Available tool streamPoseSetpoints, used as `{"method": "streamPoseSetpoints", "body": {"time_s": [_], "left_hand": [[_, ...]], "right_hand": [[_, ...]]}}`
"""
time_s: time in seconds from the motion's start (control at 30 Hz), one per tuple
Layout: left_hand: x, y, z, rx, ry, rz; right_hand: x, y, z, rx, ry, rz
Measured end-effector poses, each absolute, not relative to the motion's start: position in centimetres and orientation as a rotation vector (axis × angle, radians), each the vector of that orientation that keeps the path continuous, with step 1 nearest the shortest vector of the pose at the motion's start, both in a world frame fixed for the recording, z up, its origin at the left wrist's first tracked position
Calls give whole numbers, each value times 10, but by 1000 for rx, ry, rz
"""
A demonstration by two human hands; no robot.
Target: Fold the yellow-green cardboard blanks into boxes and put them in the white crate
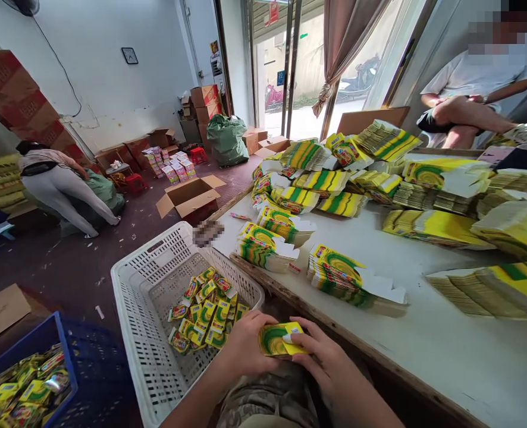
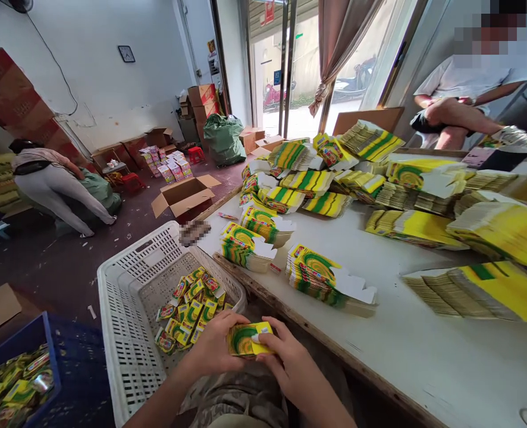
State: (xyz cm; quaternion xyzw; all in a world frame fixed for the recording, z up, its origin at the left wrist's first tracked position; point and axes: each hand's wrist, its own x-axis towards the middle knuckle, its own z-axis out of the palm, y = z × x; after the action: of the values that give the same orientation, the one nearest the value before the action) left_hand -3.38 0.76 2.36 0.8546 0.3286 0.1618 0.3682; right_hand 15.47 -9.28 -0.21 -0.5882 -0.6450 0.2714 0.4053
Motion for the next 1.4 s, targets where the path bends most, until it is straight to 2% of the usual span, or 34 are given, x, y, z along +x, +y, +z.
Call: {"method": "streamPoseSetpoints", "body": {"time_s": [0.3,0.53,0.83,0.93,1.03,1.1,1.17,1.33,1.4], "left_hand": [[-28,14,23,2348,868,451],[-40,14,23,2259,872,337],[-36,11,31,2335,921,412],[-56,27,33,2309,1120,392],[-79,47,33,2266,1513,367],[-87,52,39,2188,1591,422],[-85,48,54,2114,1385,501],[-64,13,117,1930,314,672],[-66,-1,138,1813,145,686]], "right_hand": [[144,-79,-3,-1539,-1498,667],[154,-78,1,-1388,-1627,877],[136,-79,-6,-1559,-1447,664],[178,-68,-1,-1600,-1417,449],[244,-49,-1,-1797,-1265,-69],[280,-37,-8,-1936,-1259,-304],[300,-27,-20,-2045,-1344,-360],[303,-21,-36,-2048,-1452,-447],[300,-21,-33,-2057,-1465,-443]]}}
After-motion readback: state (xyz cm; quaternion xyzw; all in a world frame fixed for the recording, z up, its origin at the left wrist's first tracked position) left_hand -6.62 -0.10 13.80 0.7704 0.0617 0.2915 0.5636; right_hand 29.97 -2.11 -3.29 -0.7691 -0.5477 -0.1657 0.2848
